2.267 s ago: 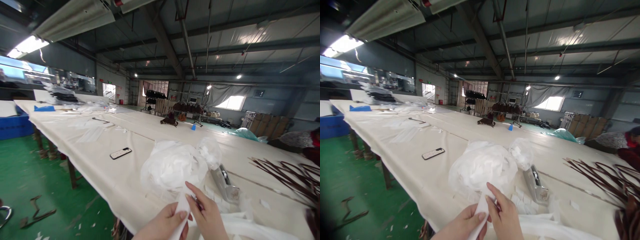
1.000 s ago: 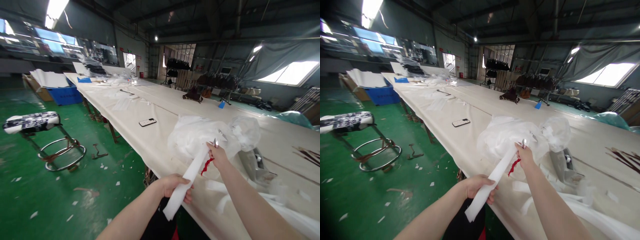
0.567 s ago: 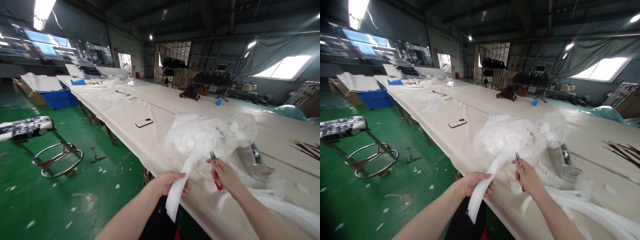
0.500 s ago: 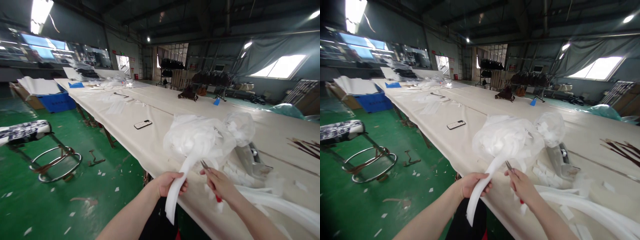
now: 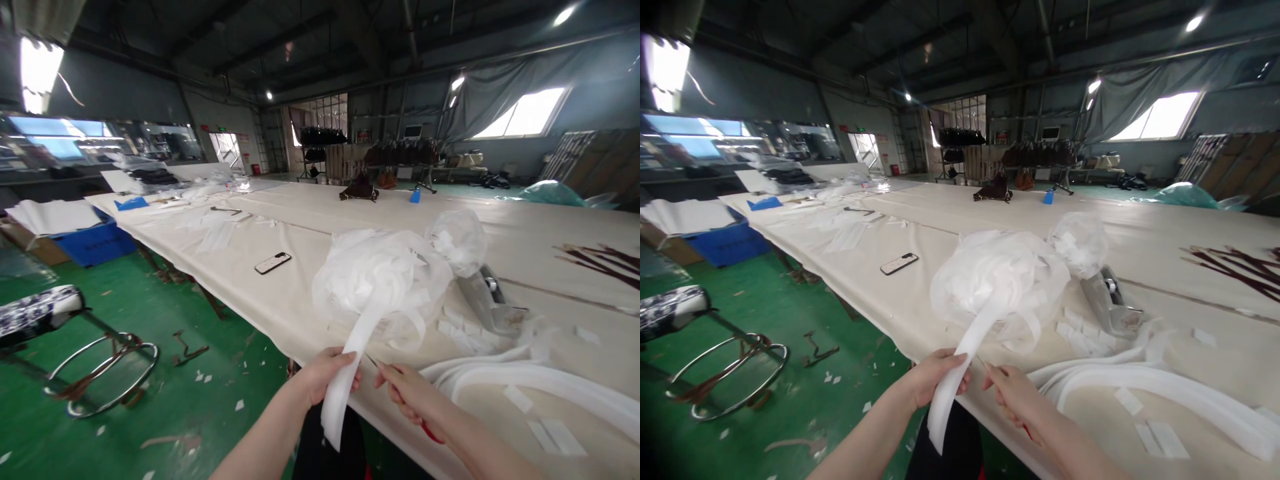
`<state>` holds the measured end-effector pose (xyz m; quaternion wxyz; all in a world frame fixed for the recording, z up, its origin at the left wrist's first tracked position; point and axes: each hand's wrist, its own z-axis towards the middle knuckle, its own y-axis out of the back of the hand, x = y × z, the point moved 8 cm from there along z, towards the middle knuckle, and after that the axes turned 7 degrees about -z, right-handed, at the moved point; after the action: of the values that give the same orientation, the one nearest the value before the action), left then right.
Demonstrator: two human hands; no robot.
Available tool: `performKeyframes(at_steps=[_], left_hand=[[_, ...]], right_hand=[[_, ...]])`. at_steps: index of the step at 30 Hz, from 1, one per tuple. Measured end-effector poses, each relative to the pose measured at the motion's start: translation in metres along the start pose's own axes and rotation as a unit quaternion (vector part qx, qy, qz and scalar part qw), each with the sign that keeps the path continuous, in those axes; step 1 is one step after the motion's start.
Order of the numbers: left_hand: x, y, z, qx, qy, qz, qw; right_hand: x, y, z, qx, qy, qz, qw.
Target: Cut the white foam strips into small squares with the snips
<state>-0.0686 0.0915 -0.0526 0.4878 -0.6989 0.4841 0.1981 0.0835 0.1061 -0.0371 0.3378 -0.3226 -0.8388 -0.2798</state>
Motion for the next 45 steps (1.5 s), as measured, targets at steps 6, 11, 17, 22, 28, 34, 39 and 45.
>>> performKeyframes(at_steps=[6,11,17,22,28,34,39,45], left_hand=[[-0.009,0.006,-0.001,0.013,-0.048,0.039,0.998],[-0.004,0.009,-0.001,0.035,-0.012,-0.008,0.999],[-0.004,0.010,-0.001,0.050,-0.003,-0.014,0.999],[-0.012,0.014,-0.004,0.014,-0.044,0.062,0.997],[-0.027,0.013,-0.011,-0.015,-0.120,0.174,0.977],[-0.032,0.012,-0.012,-0.025,-0.179,0.230,0.956],[-0.032,0.013,-0.014,-0.042,-0.177,0.233,0.955],[-0.039,0.008,-0.017,-0.038,-0.170,0.200,0.964]], right_hand=[[-0.003,-0.006,0.006,-0.004,0.005,0.037,0.999],[0.002,-0.009,0.016,-0.003,0.046,0.056,0.997],[0.014,-0.014,0.020,0.016,0.056,0.053,0.997],[0.018,-0.016,0.026,0.020,0.059,0.026,0.998],[0.012,-0.017,0.035,0.021,0.048,0.016,0.999],[0.012,-0.022,0.034,0.041,0.036,0.029,0.998],[0.011,-0.023,0.039,0.047,0.055,0.036,0.997],[0.016,-0.020,0.036,0.057,0.042,0.040,0.997]])
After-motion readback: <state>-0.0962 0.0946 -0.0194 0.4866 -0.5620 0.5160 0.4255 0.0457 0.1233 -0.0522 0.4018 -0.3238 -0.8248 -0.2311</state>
